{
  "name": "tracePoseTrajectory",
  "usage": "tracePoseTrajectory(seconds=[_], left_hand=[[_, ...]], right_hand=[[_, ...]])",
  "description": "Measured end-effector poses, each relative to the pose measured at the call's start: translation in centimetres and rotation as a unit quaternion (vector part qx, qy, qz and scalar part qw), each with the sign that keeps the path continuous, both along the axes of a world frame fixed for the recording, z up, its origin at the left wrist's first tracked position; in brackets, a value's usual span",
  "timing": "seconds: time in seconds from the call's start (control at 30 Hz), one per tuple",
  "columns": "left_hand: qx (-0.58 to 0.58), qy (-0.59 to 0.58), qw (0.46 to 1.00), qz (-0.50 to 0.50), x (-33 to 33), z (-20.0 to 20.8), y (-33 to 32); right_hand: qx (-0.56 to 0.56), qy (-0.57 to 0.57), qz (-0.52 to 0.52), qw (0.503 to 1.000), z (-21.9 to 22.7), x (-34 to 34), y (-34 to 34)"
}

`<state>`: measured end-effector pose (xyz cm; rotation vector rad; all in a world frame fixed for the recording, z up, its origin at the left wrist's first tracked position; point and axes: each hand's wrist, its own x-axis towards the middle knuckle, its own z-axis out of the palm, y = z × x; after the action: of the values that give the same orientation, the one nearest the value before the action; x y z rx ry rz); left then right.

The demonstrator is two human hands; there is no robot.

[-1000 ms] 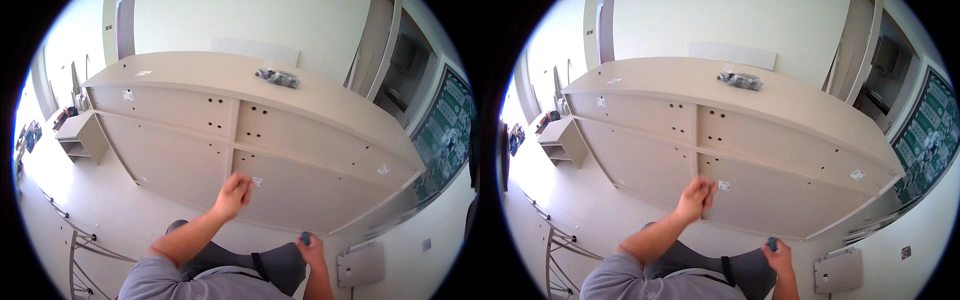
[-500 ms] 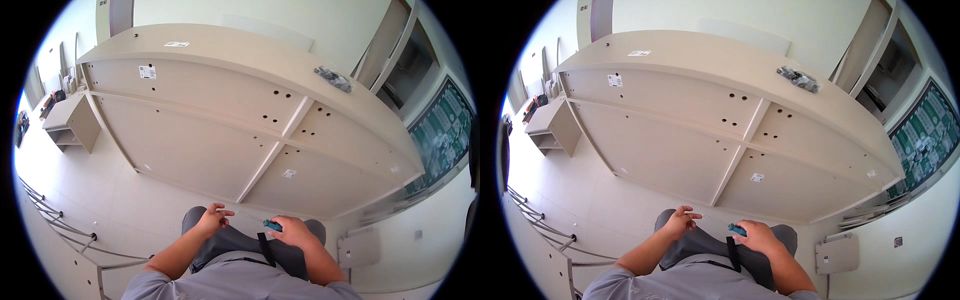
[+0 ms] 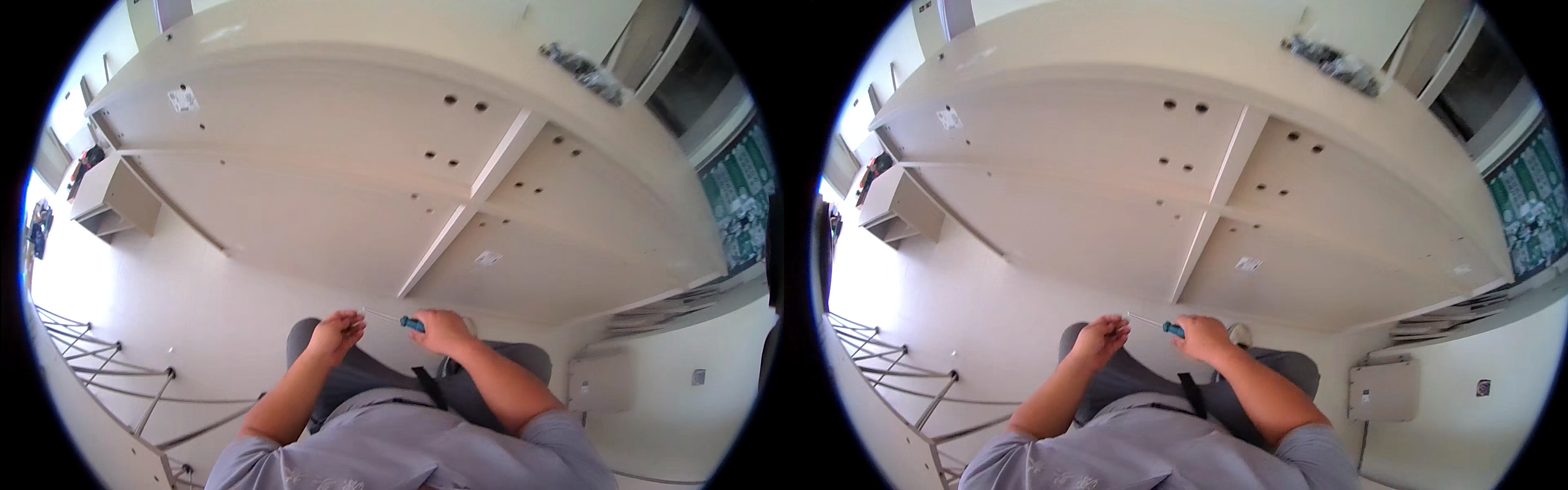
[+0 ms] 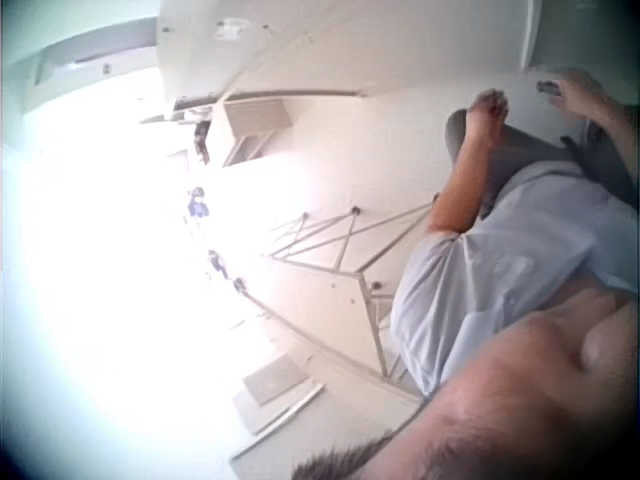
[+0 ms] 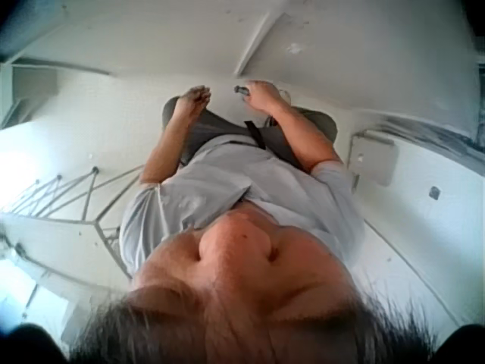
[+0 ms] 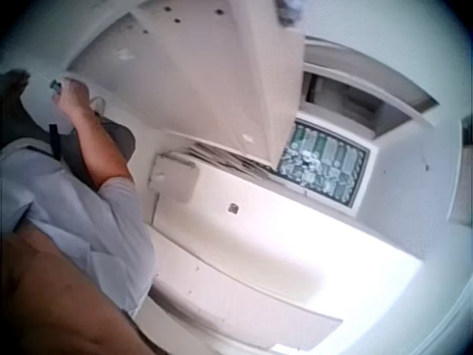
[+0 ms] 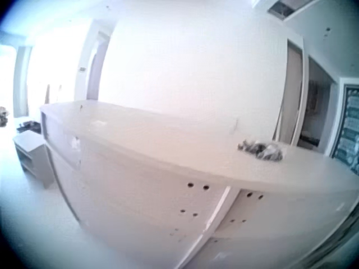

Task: The person assembles a large white cabinet by hand and using a screwdriver, picking up fasteners from a table and screwing them into pre-drilled holes in the cabinet panels.

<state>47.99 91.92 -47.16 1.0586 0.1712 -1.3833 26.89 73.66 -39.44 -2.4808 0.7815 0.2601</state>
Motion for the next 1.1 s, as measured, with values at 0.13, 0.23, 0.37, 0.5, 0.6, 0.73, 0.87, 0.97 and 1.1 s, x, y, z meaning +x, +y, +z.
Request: tracePoseTrajectory(seconds=[0.13, 0.23, 0.37, 0.5, 0.6, 0.73, 0.87, 0.97, 1.1], left_hand=[[-0.010, 0.010, 1.000, 0.008, 0.2, 0.6, -1.2], [-0.074, 0.076, 0.994, 0.011, 1.4, -1.2, -1.1], [-0.078, 0.064, 0.995, 0.018, 1.1, 1.4, -2.1], [-0.061, 0.000, 0.998, 0.003, 0.6, 2.3, -2.5], [-0.081, -0.029, 0.996, -0.018, 0.6, 1.5, -2.2], [-0.083, -0.070, 0.993, -0.050, 0.6, 1.9, -2.1], [0.006, -0.243, 0.952, -0.185, 0.8, 4.5, -2.1], [-0.024, -0.453, 0.864, -0.217, 0.9, 5.5, -1.6], [-0.071, -0.621, 0.728, -0.281, 3.1, 10.9, -2.4]], right_hand=[[0.067, -0.049, -0.018, 0.996, 1.2, 1.2, 0.8], [0.055, -0.065, -0.013, 0.996, 2.0, 1.2, 0.4], [0.074, -0.081, -0.032, 0.993, 2.5, 0.4, 0.4], [0.064, -0.101, -0.007, 0.993, 3.0, 0.3, 0.0], [0.062, -0.111, 0.010, 0.992, 3.3, 0.1, -0.6], [0.063, -0.113, 0.015, 0.991, 3.2, -0.9, -1.5], [0.042, -0.091, 0.061, 0.993, 3.6, -1.6, -2.6], [0.018, -0.123, 0.073, 0.990, 4.4, -1.5, -2.8], [0.041, -0.190, 0.053, 0.979, 5.2, -0.7, -2.0]])
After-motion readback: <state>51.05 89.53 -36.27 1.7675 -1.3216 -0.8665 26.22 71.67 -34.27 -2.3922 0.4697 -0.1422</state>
